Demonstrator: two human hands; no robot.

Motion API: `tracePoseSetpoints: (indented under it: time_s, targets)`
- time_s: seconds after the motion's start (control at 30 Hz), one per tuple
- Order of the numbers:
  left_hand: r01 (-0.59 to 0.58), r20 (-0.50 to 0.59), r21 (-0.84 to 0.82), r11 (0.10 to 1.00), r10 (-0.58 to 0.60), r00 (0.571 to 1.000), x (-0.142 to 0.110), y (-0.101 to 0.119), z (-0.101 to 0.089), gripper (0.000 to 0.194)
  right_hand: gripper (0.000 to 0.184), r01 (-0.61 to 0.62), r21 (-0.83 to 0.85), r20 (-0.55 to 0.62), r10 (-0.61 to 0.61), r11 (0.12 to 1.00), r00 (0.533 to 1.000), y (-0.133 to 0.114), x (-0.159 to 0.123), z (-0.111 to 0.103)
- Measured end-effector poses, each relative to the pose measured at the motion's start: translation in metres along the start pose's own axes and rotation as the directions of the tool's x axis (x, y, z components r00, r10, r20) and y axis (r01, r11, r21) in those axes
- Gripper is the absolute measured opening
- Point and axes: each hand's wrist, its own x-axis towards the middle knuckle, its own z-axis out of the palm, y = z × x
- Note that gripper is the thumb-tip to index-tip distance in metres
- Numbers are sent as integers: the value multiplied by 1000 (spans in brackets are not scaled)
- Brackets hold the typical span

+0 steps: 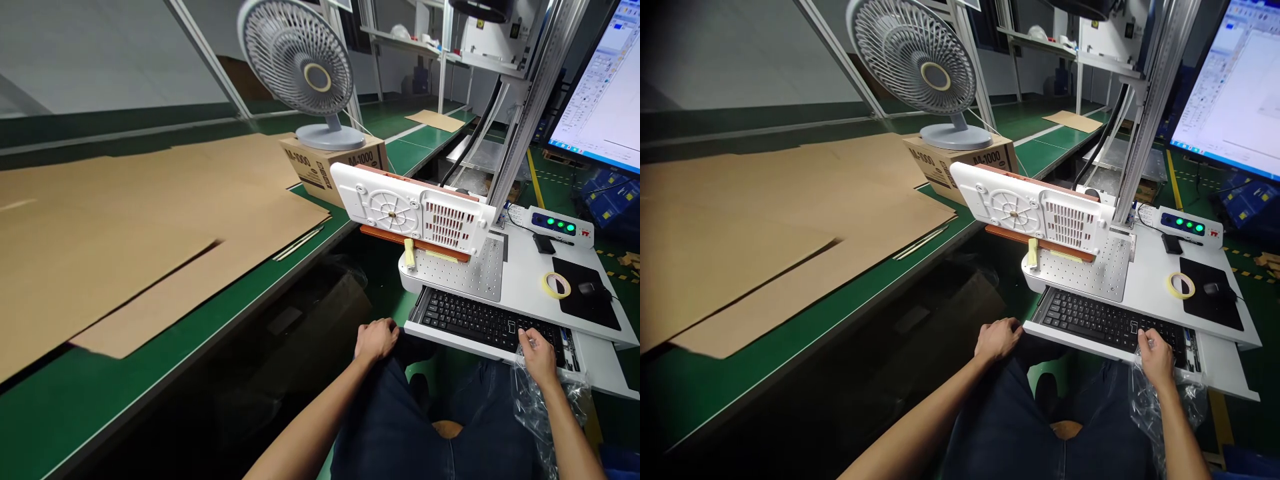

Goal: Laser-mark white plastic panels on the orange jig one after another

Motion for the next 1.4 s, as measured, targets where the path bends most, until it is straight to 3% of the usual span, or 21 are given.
tracePoseSetpoints:
  time_s: [1.13, 1.4]
  targets:
    - [-5, -14, -4, 1000, 5, 1000, 1, -2, 2, 40, 68, -12, -24, 4, 12, 1000, 1000, -5, -1, -2]
    - [-9, -38, -100, 995, 5, 999, 0, 1, 0, 35, 70, 22, -18, -6, -22, 1000, 1000, 1, 0, 0]
